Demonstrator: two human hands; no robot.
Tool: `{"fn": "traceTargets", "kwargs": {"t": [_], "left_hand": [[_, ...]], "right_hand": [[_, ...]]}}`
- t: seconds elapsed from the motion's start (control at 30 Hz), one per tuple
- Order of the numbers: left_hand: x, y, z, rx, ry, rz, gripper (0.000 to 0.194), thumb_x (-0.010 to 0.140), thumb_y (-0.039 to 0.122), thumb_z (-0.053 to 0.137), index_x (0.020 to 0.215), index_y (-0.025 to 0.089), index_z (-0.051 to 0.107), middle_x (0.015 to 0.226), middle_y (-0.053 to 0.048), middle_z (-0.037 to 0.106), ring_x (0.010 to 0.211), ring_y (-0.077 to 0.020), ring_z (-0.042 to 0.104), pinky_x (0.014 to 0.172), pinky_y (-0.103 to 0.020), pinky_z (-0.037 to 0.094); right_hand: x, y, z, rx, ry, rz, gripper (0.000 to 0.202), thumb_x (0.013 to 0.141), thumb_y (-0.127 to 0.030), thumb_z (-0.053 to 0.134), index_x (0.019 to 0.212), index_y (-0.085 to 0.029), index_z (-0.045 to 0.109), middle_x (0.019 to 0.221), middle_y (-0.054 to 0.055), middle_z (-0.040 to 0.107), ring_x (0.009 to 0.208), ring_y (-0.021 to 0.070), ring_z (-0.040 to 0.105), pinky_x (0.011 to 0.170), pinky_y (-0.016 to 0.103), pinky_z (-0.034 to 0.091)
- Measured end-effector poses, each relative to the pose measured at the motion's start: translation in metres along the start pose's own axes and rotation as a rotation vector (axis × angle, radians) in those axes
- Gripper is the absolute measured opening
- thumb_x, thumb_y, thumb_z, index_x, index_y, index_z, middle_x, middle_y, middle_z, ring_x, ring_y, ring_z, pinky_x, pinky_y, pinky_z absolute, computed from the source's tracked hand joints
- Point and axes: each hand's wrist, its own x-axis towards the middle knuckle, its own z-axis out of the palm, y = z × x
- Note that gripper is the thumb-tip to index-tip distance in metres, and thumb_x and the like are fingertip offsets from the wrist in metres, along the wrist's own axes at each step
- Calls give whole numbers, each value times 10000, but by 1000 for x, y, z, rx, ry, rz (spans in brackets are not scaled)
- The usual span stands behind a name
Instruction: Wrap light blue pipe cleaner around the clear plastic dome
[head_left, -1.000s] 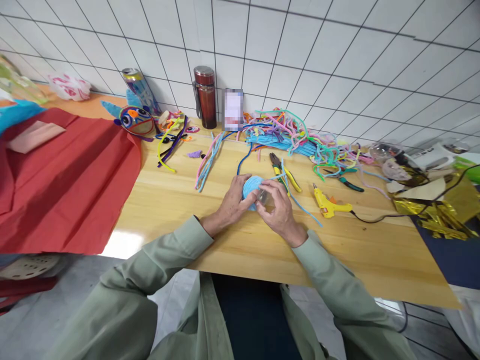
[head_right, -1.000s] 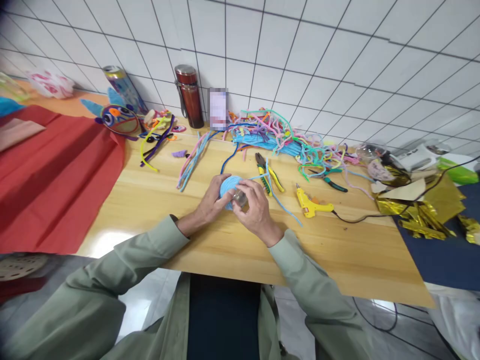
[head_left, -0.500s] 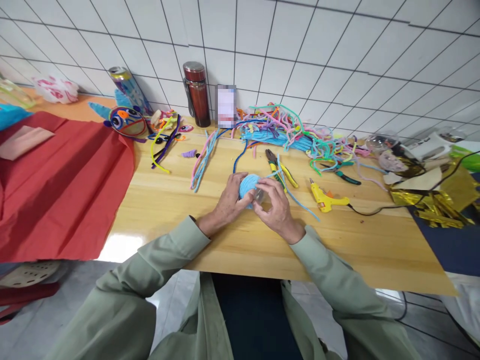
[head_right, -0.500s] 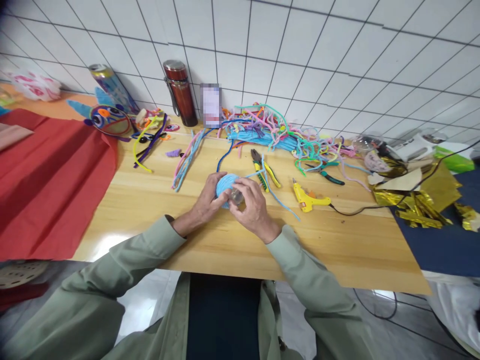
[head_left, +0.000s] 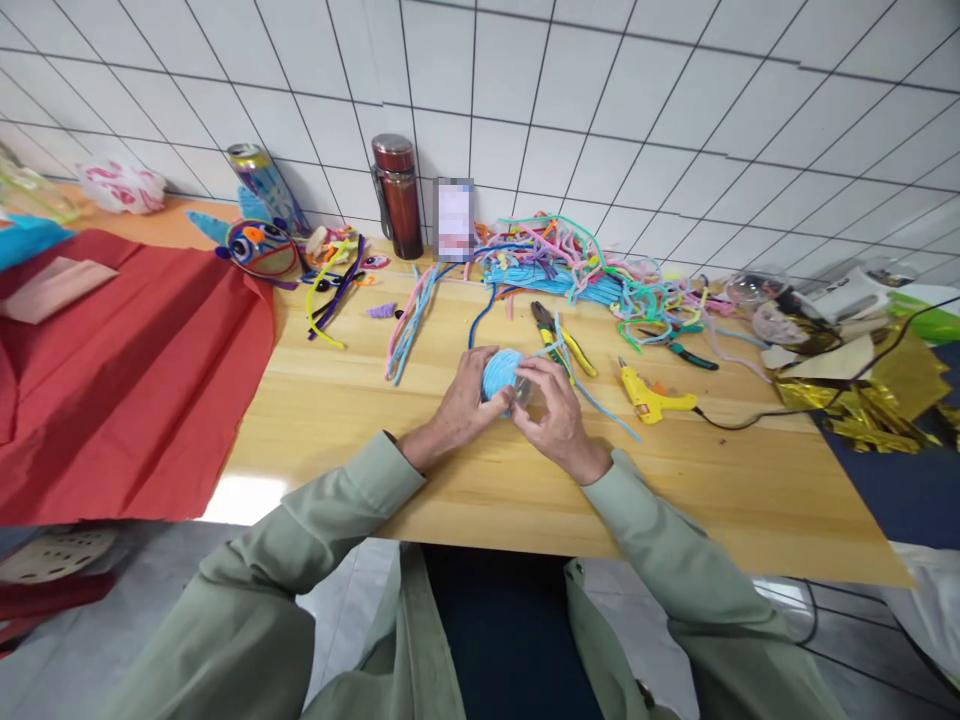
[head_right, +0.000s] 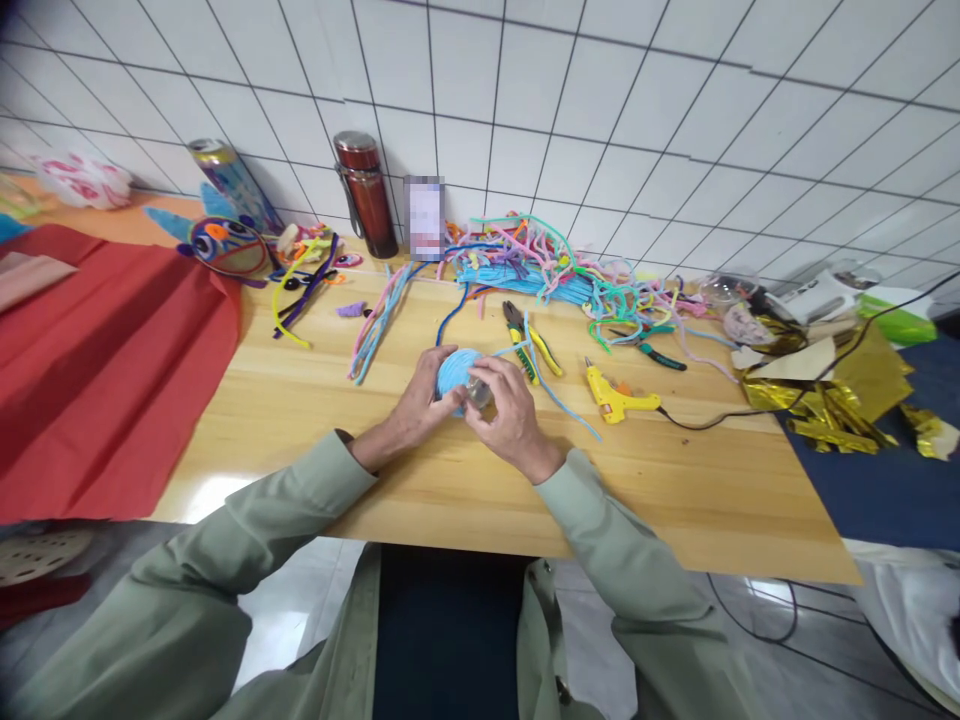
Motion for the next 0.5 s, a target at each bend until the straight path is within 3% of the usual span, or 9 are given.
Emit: {"fn": "traceTargets", "kwargs": {"t": [0.5], "left_hand": [[-3,5,-1,-6,31,16,506,1086,539,524,1450,190,490,1409,-149,599,1329,-291,579,1182,-508,491]], "right_hand": [[0,-10,1,-4,31,-51,450,950,-179,721,1384,-241,621,1313,153,708,1267,321,699,1050,555,637]]}}
